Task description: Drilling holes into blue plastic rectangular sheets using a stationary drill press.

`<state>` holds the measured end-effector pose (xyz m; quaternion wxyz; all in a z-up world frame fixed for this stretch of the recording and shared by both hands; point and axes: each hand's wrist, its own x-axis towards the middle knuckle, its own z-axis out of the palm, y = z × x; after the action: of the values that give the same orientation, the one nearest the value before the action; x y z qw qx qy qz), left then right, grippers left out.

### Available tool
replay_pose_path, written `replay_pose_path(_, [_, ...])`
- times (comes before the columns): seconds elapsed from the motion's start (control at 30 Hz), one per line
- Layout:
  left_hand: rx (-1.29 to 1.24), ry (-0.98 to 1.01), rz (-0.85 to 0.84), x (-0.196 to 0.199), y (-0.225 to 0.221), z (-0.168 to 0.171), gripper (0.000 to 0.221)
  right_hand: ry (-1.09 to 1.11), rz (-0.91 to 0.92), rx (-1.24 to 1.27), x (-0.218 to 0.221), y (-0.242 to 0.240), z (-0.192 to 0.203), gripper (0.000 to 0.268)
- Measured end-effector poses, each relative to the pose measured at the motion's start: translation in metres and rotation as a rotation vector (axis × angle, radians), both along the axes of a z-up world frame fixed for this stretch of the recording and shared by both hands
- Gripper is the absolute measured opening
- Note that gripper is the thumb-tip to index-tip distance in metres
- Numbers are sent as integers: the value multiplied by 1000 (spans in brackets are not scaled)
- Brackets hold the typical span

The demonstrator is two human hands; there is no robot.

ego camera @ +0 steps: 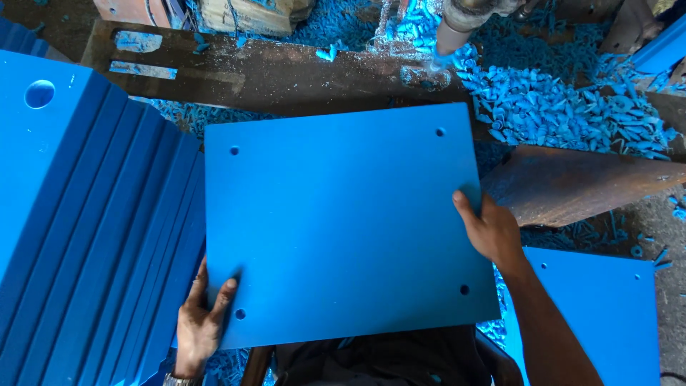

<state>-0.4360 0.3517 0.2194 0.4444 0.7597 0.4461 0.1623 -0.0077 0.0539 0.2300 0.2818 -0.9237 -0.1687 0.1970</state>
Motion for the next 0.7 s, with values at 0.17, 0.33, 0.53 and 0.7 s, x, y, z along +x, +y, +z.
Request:
replay_pose_path(0.17, [-199, -37, 167, -1, -3, 9, 92, -476, 255, -294, 11, 22, -5, 75])
replay_pose_path(0.33, [-247, 85, 264, 11, -8, 16, 93, -469, 342, -303, 27, 31, -4, 73])
replay_pose_path(0.53, [127, 283, 192, 17, -13, 18, 81, -591, 370, -308, 44, 32, 14, 68])
replay_pose_path(0.7, [765, 393, -132, 59, -50, 26, 80, -822, 187, 89, 128, 13, 46, 39])
